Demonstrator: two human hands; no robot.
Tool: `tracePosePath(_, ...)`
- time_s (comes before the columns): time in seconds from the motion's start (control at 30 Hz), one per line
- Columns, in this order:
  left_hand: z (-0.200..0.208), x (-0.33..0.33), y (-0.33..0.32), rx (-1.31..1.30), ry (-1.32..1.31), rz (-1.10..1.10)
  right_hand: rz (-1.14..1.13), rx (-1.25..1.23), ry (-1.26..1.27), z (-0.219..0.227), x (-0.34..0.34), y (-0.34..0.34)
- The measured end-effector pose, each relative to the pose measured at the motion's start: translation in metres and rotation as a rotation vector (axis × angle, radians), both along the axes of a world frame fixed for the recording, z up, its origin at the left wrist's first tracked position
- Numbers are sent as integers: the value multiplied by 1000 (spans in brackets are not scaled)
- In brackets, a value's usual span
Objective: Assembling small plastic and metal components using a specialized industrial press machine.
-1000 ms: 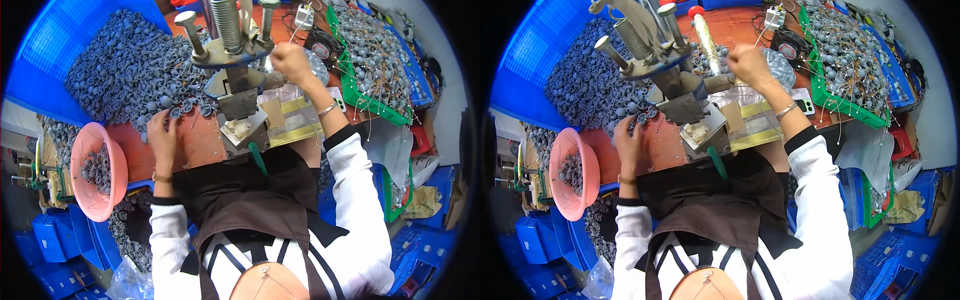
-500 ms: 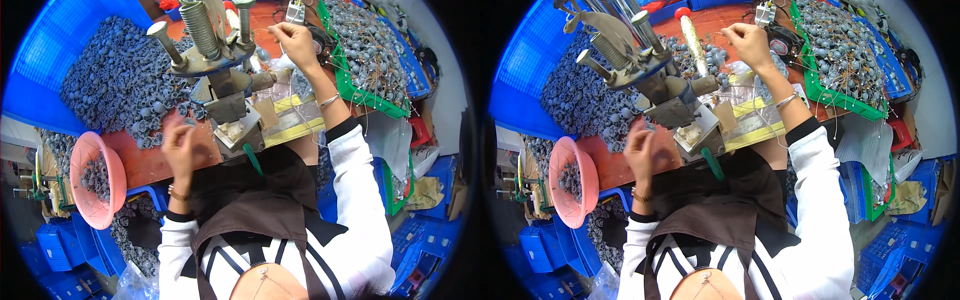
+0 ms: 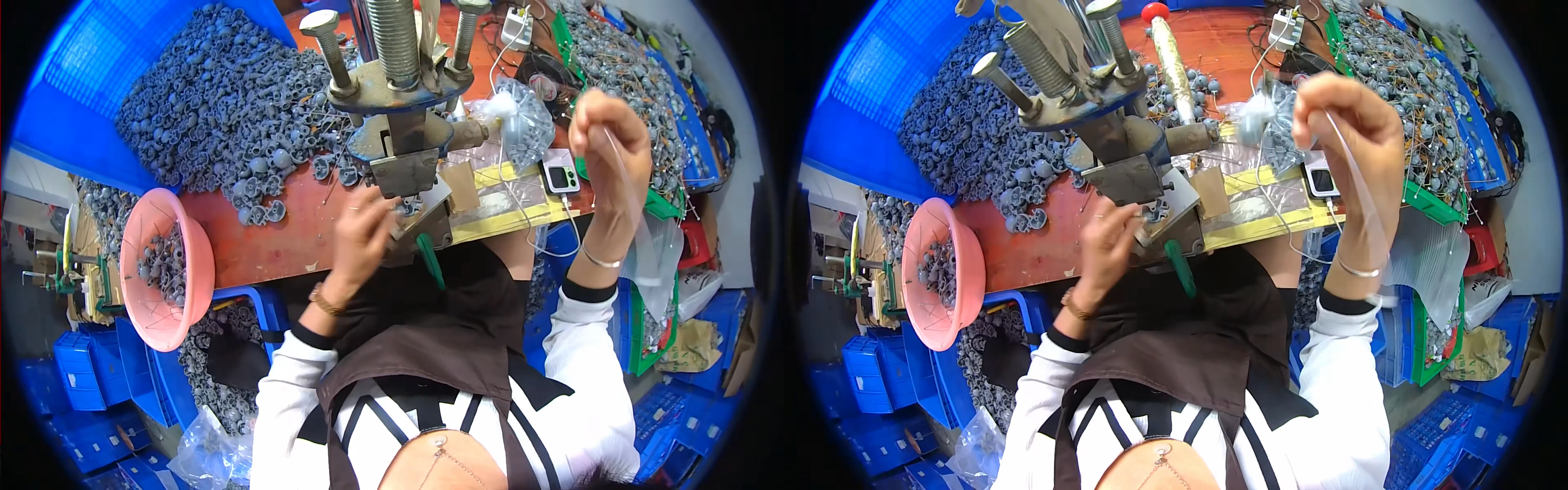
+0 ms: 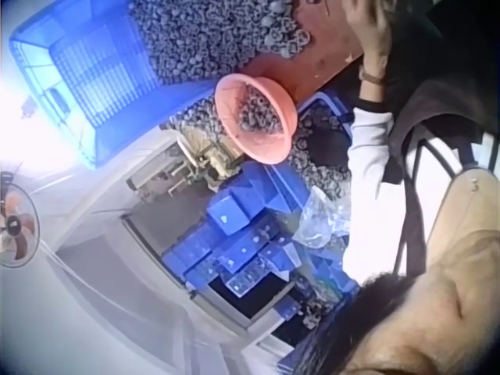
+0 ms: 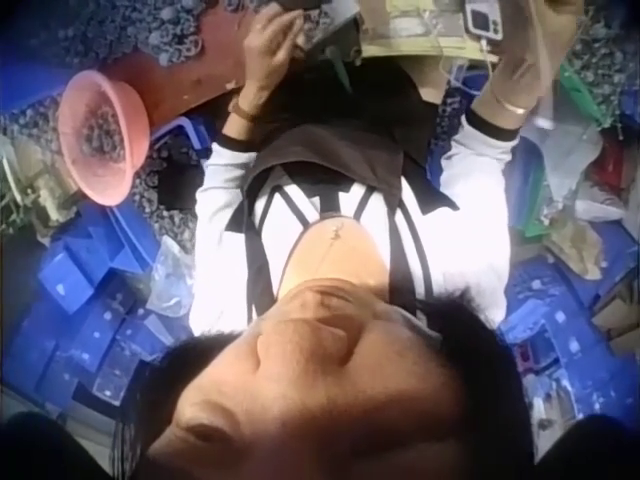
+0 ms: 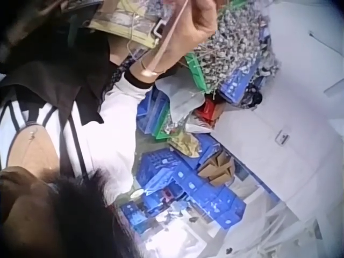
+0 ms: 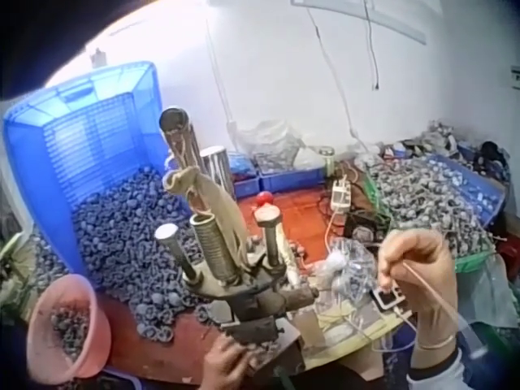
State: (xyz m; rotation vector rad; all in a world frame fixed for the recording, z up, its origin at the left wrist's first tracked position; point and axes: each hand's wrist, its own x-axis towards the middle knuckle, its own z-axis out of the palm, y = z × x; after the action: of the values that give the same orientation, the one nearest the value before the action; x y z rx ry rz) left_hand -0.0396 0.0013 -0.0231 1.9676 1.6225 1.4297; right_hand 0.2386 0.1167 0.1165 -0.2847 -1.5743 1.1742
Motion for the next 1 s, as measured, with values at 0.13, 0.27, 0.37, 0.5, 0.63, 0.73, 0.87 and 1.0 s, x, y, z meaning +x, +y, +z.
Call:
tracePosePath(0.13, 0, -84, 25, -10, 422, 493, -45, -53, -185, -2, 4, -33)
tracePosePath(0.27, -9, -124, 43, -259, 924, 660, 169, -106, -214, -26, -7, -48)
tracePosePath(0.37, -15, -131, 46, -238, 836, 601, 299, -315, -235, -34, -17, -62)
tracePosePath(0.5, -13, -111, 39, -79, 798, 566, 166, -652, -495, -44, -33, -76)
tracePosePath(0.63, -10, -66, 19, -287, -679, 132, 11, -337, -635, -93, -69, -77)
tracePosePath(0.73, -4, -33, -2, -308, -1381, -194, -66, -173, -583, -102, -99, -81)
tracePosePath(0.87, -1, -18, -14, -311, -1463, -240, -38, -282, -474, -109, -108, -84)
tracePosePath(1.0, -6, -14, -16, -318, -1318, -205, 25, -332, -450, -102, -100, -88)
